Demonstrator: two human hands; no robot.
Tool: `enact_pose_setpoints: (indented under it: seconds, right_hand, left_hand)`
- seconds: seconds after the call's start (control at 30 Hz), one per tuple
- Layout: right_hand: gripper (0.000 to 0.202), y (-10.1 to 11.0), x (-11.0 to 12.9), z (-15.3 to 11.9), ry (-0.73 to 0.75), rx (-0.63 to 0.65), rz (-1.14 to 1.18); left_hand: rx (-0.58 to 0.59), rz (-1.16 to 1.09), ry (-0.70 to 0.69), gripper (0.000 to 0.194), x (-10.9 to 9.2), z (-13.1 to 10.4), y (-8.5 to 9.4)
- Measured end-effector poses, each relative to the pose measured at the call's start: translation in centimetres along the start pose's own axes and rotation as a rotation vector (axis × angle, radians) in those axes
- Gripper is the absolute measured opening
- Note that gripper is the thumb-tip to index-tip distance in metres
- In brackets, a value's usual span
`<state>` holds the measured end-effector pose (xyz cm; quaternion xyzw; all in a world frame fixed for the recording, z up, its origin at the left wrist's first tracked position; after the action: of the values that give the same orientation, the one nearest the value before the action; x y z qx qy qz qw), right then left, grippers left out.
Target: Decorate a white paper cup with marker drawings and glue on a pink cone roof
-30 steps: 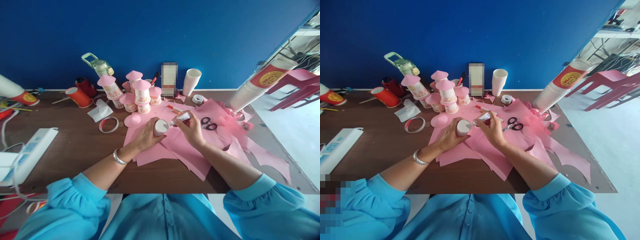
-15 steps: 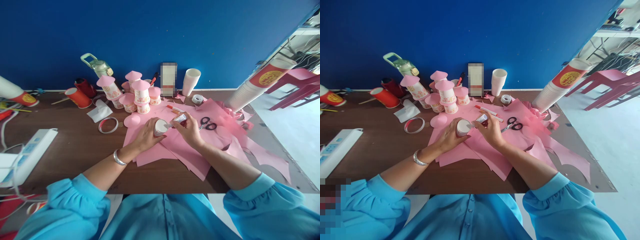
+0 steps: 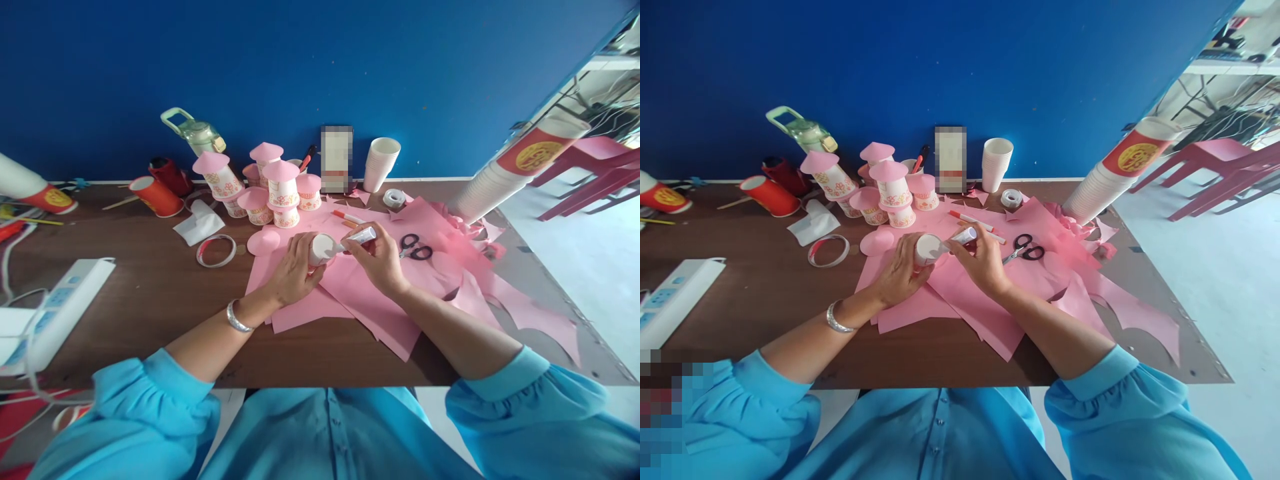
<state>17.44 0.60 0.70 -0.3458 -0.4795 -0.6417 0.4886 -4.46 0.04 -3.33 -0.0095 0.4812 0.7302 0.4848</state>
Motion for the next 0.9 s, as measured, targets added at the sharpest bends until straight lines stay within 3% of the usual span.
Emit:
enact_pose_setpoints:
  seconds: [0.23, 0.37, 0.53, 0.73, 0.9]
  right_hand:
    - [0.045, -0.1, -1.0, 0.7, -0.067, 0.017, 0.052]
    - [0.045, -0.1, -0.4, 0.5, -0.03, 0.0, 0.143]
    - [0.042, -0.1, 0.8, -0.3, 0.081, 0.055, 0.133]
    - [0.038, -0.3, 0.1, 0.0, 0.002, 0.075, 0.051]
    - [0.042, -0.4, 0.0, -0.1, -0.002, 0.039, 0.125]
  left_hand:
    - [-0.066, -0.043, -0.015, 0.051, -0.3, 0.4, 0.2]
    - [-0.105, -0.059, 0.085, 0.06, 0.2, 0.1, 0.0]
    - [-0.077, -0.047, 0.169, 0.065, 0.7, -0.1, -0.1]
    - [-0.044, -0.043, 0.125, 0.063, 0.7, 0.3, 0.1]
    - [-0.008, -0.093, 0.199, 0.063, 0.8, 0.2, 0.1]
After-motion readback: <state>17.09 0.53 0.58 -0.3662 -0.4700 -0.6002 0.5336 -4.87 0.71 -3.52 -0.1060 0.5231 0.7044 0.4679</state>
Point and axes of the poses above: each hand's wrist, its own z-axis towards the middle knuckle, its own y-axis out of the back of the hand, x = y × z, the point moved 1 cm from there along z, towards the middle knuckle, and after that the axes turned 8 degrees about -z, right-handed, at the moved point
